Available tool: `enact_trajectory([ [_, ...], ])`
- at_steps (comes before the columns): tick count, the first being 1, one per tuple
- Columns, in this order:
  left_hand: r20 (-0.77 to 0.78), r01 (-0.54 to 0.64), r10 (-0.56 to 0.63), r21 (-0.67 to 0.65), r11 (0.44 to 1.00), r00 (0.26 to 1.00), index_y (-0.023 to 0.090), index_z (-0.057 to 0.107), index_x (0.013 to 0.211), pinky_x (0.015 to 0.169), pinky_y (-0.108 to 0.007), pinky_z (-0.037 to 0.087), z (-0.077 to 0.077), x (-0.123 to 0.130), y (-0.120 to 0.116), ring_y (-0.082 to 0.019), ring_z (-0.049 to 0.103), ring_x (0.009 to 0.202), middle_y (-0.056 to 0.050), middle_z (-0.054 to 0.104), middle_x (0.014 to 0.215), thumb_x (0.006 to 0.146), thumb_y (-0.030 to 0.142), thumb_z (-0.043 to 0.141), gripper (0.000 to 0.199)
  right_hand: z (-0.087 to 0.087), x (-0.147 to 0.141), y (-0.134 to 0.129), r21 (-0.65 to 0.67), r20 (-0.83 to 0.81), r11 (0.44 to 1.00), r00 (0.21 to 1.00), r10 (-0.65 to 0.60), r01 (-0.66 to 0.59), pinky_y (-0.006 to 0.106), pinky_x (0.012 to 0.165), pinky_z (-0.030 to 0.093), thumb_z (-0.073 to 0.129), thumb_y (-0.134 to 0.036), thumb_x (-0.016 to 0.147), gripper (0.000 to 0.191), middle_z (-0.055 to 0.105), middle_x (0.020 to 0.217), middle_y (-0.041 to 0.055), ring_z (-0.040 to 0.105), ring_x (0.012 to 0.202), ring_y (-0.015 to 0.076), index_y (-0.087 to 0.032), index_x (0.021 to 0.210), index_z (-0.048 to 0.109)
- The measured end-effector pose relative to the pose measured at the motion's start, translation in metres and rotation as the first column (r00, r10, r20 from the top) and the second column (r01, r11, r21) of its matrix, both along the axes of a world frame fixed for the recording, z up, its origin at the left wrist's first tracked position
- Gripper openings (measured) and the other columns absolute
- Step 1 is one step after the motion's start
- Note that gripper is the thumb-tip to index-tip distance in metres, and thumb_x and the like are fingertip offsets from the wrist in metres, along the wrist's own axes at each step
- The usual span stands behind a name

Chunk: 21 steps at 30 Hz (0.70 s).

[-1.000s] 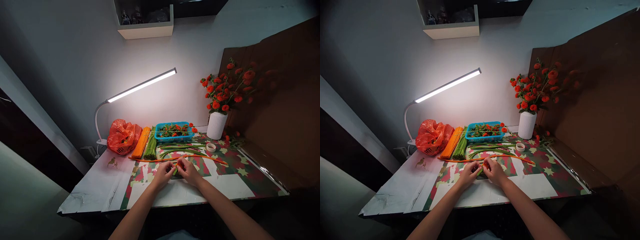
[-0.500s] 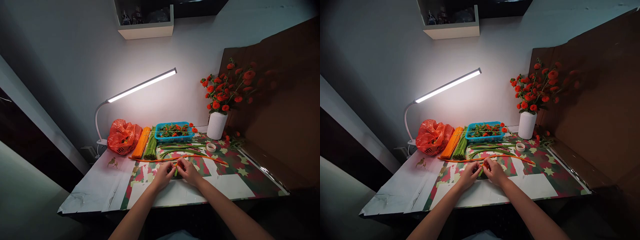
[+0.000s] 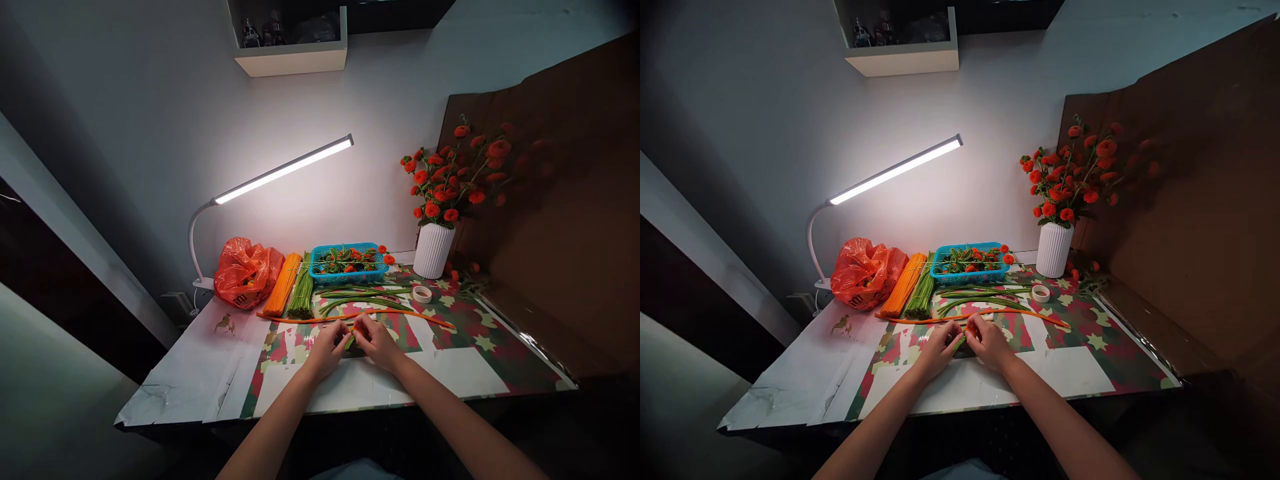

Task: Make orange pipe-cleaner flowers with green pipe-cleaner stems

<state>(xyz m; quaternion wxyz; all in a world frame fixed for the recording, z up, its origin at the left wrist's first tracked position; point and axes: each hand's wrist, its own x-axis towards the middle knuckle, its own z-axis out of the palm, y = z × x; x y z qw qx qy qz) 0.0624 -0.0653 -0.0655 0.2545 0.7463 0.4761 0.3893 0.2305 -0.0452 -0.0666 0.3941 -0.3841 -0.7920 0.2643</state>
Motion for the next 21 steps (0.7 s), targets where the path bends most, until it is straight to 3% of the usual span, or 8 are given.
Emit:
enact_trajectory([
  [21,0.021,0.012,-0.012,0.006,1.0,1.0,0.017,0.053,0.075,0.056,-0.023,0.035,0.002,-0.0005,0.0,-0.012,0.047,0.062,0.0,0.057,0.07,0.083,0.03,0.05,0.015,-0.0001,0.0002,-0.0007,0.002,-0.014,1.0,1.0,0.004,-0.004,0.024,0.057,0.033,0.047,-0.023,0.083,0.002,0.049,0.064,-0.0035,0.044,0.058,0.0128,-0.021,0.083,0.047],
])
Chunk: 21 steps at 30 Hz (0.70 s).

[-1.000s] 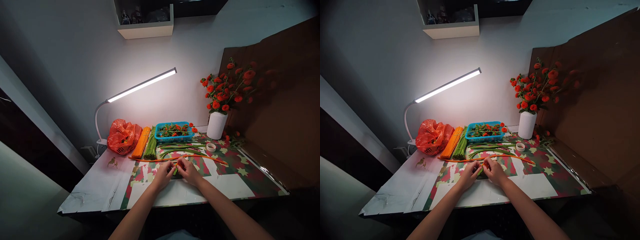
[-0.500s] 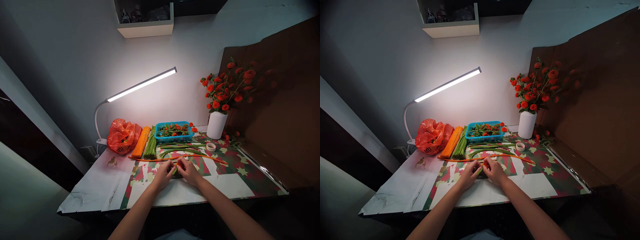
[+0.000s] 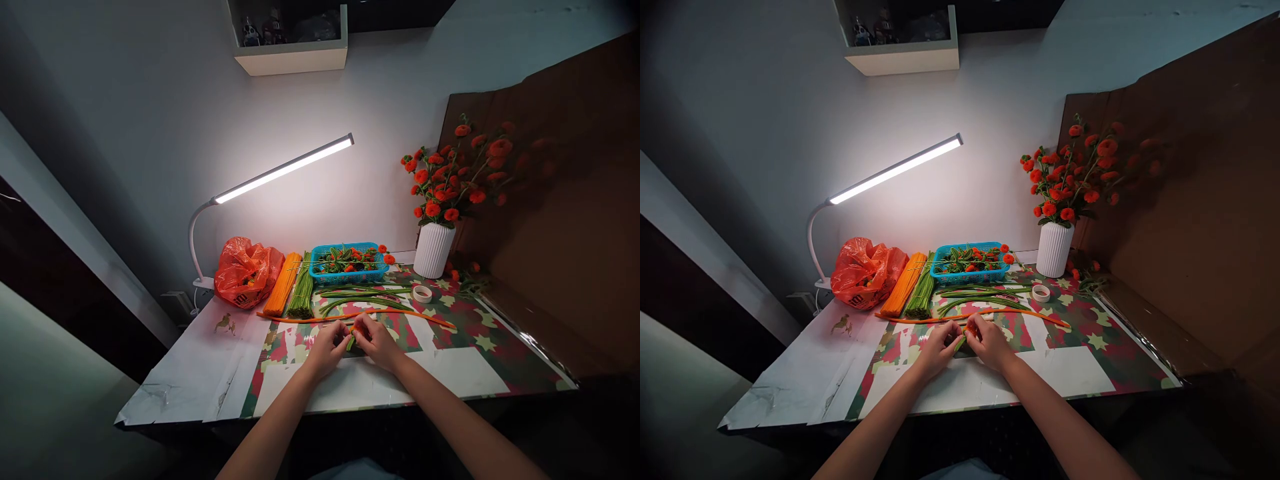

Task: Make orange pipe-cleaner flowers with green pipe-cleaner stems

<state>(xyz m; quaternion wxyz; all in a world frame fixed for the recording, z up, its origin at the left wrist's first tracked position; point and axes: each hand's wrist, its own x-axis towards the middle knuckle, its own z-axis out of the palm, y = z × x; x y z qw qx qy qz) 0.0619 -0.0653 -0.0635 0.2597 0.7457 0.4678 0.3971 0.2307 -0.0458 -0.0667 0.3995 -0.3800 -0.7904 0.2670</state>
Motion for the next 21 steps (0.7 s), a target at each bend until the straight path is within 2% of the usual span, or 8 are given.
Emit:
enact_trajectory([
  [3,0.019,-0.005,0.005,-0.021,1.0,1.0,0.017,0.052,0.074,0.054,-0.022,0.034,-0.0002,-0.0002,0.0009,-0.011,0.046,0.06,0.0,0.055,0.068,0.084,0.031,0.049,0.017,0.0009,0.0,0.0006,-0.008,-0.011,1.0,1.0,-0.008,0.008,0.024,0.057,0.034,0.048,-0.025,0.083,0.004,0.05,0.064,-0.0034,0.045,0.058,0.013,-0.021,0.085,0.047],
  [6,0.074,-0.022,0.026,-0.062,0.998,0.997,0.017,0.05,0.072,0.05,-0.021,0.033,0.0007,0.0003,0.0012,-0.01,0.044,0.055,0.002,0.052,0.063,0.084,0.034,0.049,0.02,0.0043,0.0004,0.0008,0.008,-0.055,0.996,0.995,-0.084,0.085,0.024,0.058,0.036,0.051,-0.027,0.081,0.009,0.052,0.071,-0.0016,0.047,0.061,0.0138,-0.021,0.085,0.047],
  [8,0.154,-0.03,0.05,-0.127,0.991,0.987,0.018,0.047,0.073,0.046,-0.02,0.031,0.0015,0.0009,0.0009,-0.009,0.043,0.049,0.004,0.049,0.059,0.085,0.038,0.047,0.023,0.007,0.0006,0.0009,0.024,-0.072,0.991,0.989,-0.132,0.134,0.024,0.058,0.036,0.052,-0.028,0.08,0.01,0.053,0.072,-0.0008,0.047,0.062,0.0141,-0.021,0.079,0.046],
  [11,0.224,-0.032,0.073,-0.181,0.983,0.972,0.02,0.044,0.073,0.041,-0.02,0.03,0.0018,0.0013,0.0007,-0.009,0.04,0.043,0.006,0.046,0.056,0.086,0.041,0.045,0.025,0.0086,0.0001,0.0013,0.064,-0.012,0.992,0.994,-0.105,0.106,0.025,0.059,0.034,0.052,-0.027,0.081,0.017,0.051,0.065,-0.0012,0.046,0.061,0.014,-0.02,0.066,0.045],
  [14,0.168,-0.032,0.053,-0.127,0.991,0.984,0.019,0.044,0.071,0.044,-0.02,0.032,0.0001,0.0003,0.0015,-0.009,0.043,0.046,0.005,0.047,0.056,0.085,0.038,0.046,0.024,0.0063,-0.0008,0.0021,0.092,0.045,0.994,0.997,-0.058,0.054,0.026,0.059,0.031,0.05,-0.024,0.083,0.022,0.05,0.06,-0.0022,0.044,0.058,0.0129,-0.019,0.062,0.044],
  [21,0.014,-0.055,0.055,-0.021,0.998,0.998,0.018,0.049,0.072,0.052,-0.022,0.032,-0.0025,-0.0015,0.0016,-0.011,0.044,0.055,0.003,0.052,0.062,0.085,0.03,0.047,0.018,0.0003,-0.0009,0.0041,0.099,0.081,0.994,0.996,-0.044,0.036,0.026,0.057,0.029,0.045,-0.024,0.086,0.026,0.05,0.058,-0.0019,0.044,0.057,0.0131,-0.019,0.061,0.045],
])
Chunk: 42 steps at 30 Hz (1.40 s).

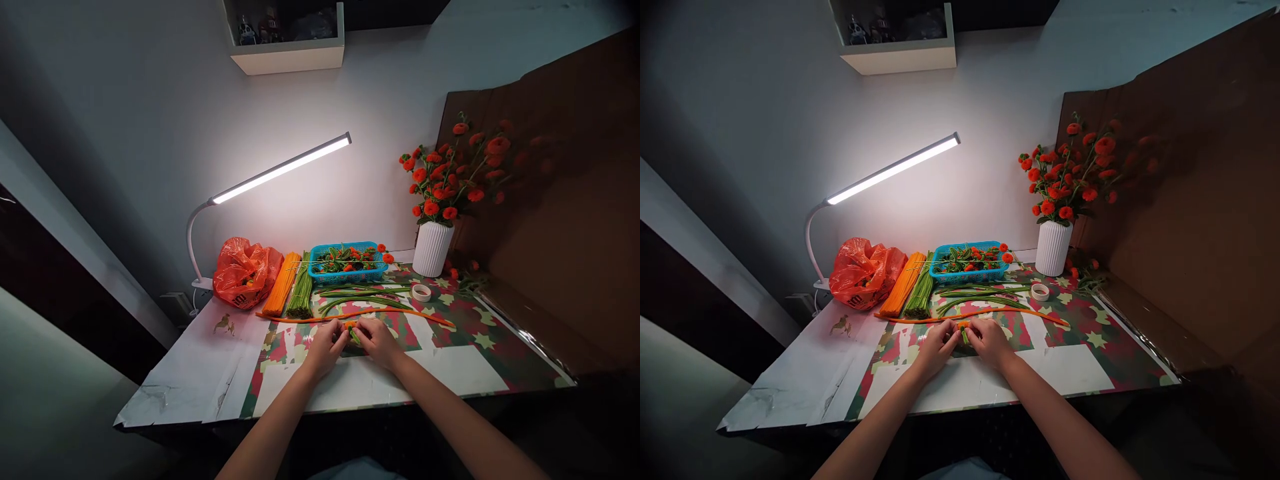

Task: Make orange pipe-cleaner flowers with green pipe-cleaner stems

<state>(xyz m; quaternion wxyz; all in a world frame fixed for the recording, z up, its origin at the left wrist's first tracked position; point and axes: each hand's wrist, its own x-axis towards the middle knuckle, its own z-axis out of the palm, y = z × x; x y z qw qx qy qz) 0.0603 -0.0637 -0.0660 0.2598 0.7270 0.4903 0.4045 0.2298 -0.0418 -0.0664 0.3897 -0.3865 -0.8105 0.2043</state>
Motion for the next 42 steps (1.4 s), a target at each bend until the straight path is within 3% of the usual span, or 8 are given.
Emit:
enact_trajectory([
  [11,-0.089,-0.041,0.047,0.072,0.997,0.995,0.019,0.048,0.067,0.053,-0.023,0.031,0.0,0.004,-0.001,-0.012,0.044,0.055,0.002,0.051,0.059,0.08,0.026,0.049,0.015,-0.003,-0.004,-0.001,0.073,0.063,0.995,0.996,-0.068,0.064,0.026,0.059,0.029,0.047,-0.02,0.081,0.022,0.048,0.056,-0.0016,0.042,0.057,0.0136,-0.019,0.059,0.042],
  [18,0.043,-0.102,0.101,0.039,0.994,0.994,0.019,0.049,0.071,0.051,-0.022,0.034,0.003,0.002,0.0,-0.012,0.048,0.056,0.001,0.052,0.063,0.084,0.033,0.047,0.019,-0.002,-0.005,-0.001,0.018,-0.004,1.0,1.0,-0.012,0.012,0.025,0.056,0.029,0.047,-0.021,0.082,0.025,0.048,0.054,-0.0024,0.042,0.054,0.0126,-0.02,0.057,0.043],
  [22,0.067,-0.053,0.053,0.003,0.999,0.996,0.018,0.053,0.075,0.05,-0.021,0.035,0.006,0.001,-0.001,-0.011,0.048,0.057,0.001,0.055,0.067,0.081,0.036,0.053,0.019,-0.003,-0.004,-0.002,0.027,-0.001,0.999,0.999,0.034,-0.034,0.025,0.055,0.029,0.048,-0.018,0.081,0.024,0.048,0.054,-0.0023,0.042,0.055,0.0126,-0.019,0.057,0.045],
  [32,0.047,-0.002,-0.003,0.12,0.993,0.999,0.018,0.058,0.07,0.062,-0.025,0.043,0.011,0.002,-0.003,-0.016,0.055,0.075,-0.005,0.062,0.079,0.081,0.031,0.057,0.017,-0.005,-0.004,-0.002,0.072,0.08,0.997,0.997,0.019,-0.024,0.025,0.06,0.029,0.047,-0.019,0.082,0.025,0.047,0.055,-0.0026,0.04,0.056,0.0126,-0.019,0.058,0.042],
  [38,0.047,-0.025,0.022,0.06,0.998,0.999,0.017,0.061,0.072,0.056,-0.023,0.041,0.007,0.002,-0.002,-0.014,0.056,0.065,-0.004,0.065,0.073,0.08,0.032,0.058,0.018,-0.004,-0.003,-0.002,0.068,0.083,0.998,0.997,0.012,-0.017,0.026,0.061,0.03,0.047,-0.02,0.082,0.024,0.048,0.056,-0.0025,0.041,0.056,0.0127,-0.019,0.058,0.043],
  [42,0.134,-0.066,0.065,0.006,0.998,0.989,0.015,0.061,0.071,0.05,-0.021,0.04,0.006,0.002,-0.002,-0.011,0.052,0.053,-0.002,0.062,0.064,0.081,0.037,0.057,0.024,-0.001,-0.003,-0.004,0.046,0.045,0.999,0.999,0.007,-0.009,0.026,0.062,0.031,0.048,-0.023,0.084,0.025,0.052,0.058,-0.0016,0.044,0.058,0.0129,-0.019,0.06,0.046],
])
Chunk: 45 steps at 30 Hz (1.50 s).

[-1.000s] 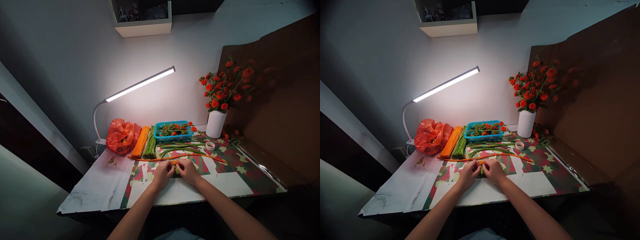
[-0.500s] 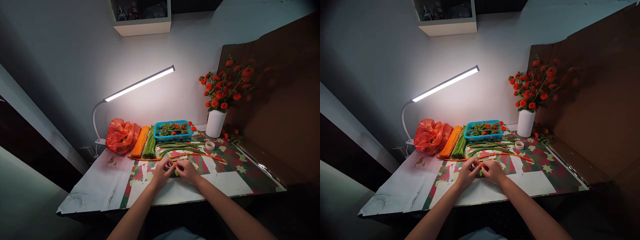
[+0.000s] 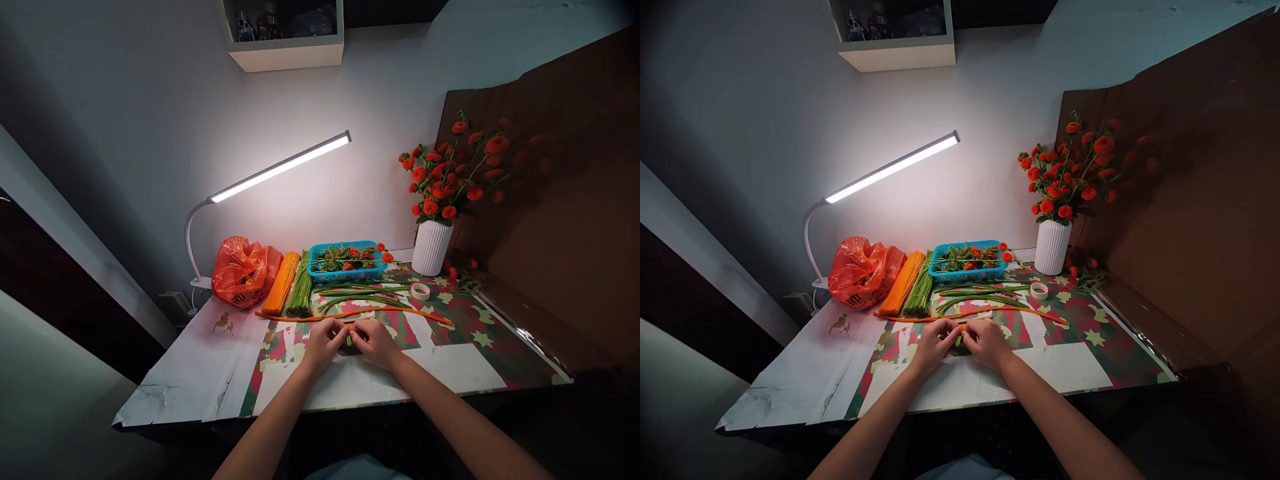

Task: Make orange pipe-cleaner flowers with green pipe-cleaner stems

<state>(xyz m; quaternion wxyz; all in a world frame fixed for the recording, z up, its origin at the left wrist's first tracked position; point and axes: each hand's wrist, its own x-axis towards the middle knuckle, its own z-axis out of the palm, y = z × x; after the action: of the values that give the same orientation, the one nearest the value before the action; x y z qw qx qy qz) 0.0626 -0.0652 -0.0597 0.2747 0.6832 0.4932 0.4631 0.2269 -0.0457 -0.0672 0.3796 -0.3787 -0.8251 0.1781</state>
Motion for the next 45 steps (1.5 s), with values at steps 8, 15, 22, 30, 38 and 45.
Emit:
enact_trajectory([
  [8,0.199,-0.059,0.056,0.009,0.998,0.978,0.015,0.058,0.069,0.047,-0.02,0.046,0.002,0.0,0.0,-0.009,0.055,0.05,-0.002,0.063,0.071,0.079,0.04,0.061,0.027,0.003,-0.001,-0.001,-0.052,0.02,0.998,0.999,-0.03,0.031,0.025,0.059,0.031,0.051,-0.026,0.083,0.029,0.049,0.053,-0.0021,0.042,0.053,0.0115,-0.018,0.056,0.048],
  [15,0.187,-0.015,0.004,0.06,0.998,0.982,0.017,0.058,0.087,0.059,-0.024,0.055,-0.004,0.0,0.001,-0.013,0.061,0.071,-0.002,0.06,0.08,0.077,0.031,0.064,0.018,0.0,-0.001,0.002,-0.041,-0.023,0.999,1.0,-0.015,0.014,0.024,0.055,0.028,0.045,-0.023,0.085,0.03,0.047,0.052,-0.0021,0.042,0.053,0.0119,-0.019,0.055,0.046],
  [22,0.112,0.091,-0.098,0.066,0.994,0.989,0.019,0.064,0.091,0.057,-0.022,0.055,0.002,0.0,-0.002,-0.013,0.059,0.076,-0.005,0.056,0.091,0.083,0.025,0.056,0.013,-0.001,0.0,0.003,-0.031,-0.037,0.998,0.998,0.044,-0.045,0.024,0.057,0.03,0.045,-0.02,0.084,0.03,0.047,0.053,-0.0018,0.04,0.053,0.0115,-0.019,0.055,0.045],
  [30,0.102,0.093,-0.1,0.069,0.993,0.99,0.018,0.064,0.09,0.057,-0.022,0.055,0.002,-0.001,-0.001,-0.014,0.059,0.075,-0.004,0.056,0.087,0.081,0.024,0.058,0.012,0.0,0.0,0.003,-0.038,-0.028,0.999,0.999,0.019,-0.021,0.024,0.056,0.026,0.045,-0.017,0.082,0.028,0.045,0.053,-0.0026,0.04,0.053,0.0111,-0.018,0.054,0.041],
  [38,0.086,0.115,-0.121,0.079,0.99,0.989,0.019,0.063,0.095,0.062,-0.024,0.056,0.001,-0.002,-0.001,-0.013,0.059,0.078,-0.004,0.057,0.091,0.08,0.021,0.056,0.017,-0.001,-0.001,0.004,-0.065,-0.107,0.997,0.994,0.024,-0.031,0.025,0.055,0.027,0.044,-0.022,0.083,0.029,0.046,0.053,-0.0013,0.04,0.053,0.0119,-0.019,0.054,0.042],
  [45,0.186,0.237,-0.23,-0.016,0.971,0.955,0.02,0.06,0.116,0.075,-0.032,0.057,-0.005,-0.002,0.002,-0.021,0.062,0.097,-0.01,0.06,0.114,0.076,0.026,0.064,0.041,-0.004,-0.002,0.009,-0.324,-0.379,0.904,0.914,0.146,-0.279,0.024,0.049,0.028,0.044,-0.038,0.084,0.036,0.043,0.05,-0.0024,0.038,0.049,0.0111,-0.019,0.054,0.042],
])
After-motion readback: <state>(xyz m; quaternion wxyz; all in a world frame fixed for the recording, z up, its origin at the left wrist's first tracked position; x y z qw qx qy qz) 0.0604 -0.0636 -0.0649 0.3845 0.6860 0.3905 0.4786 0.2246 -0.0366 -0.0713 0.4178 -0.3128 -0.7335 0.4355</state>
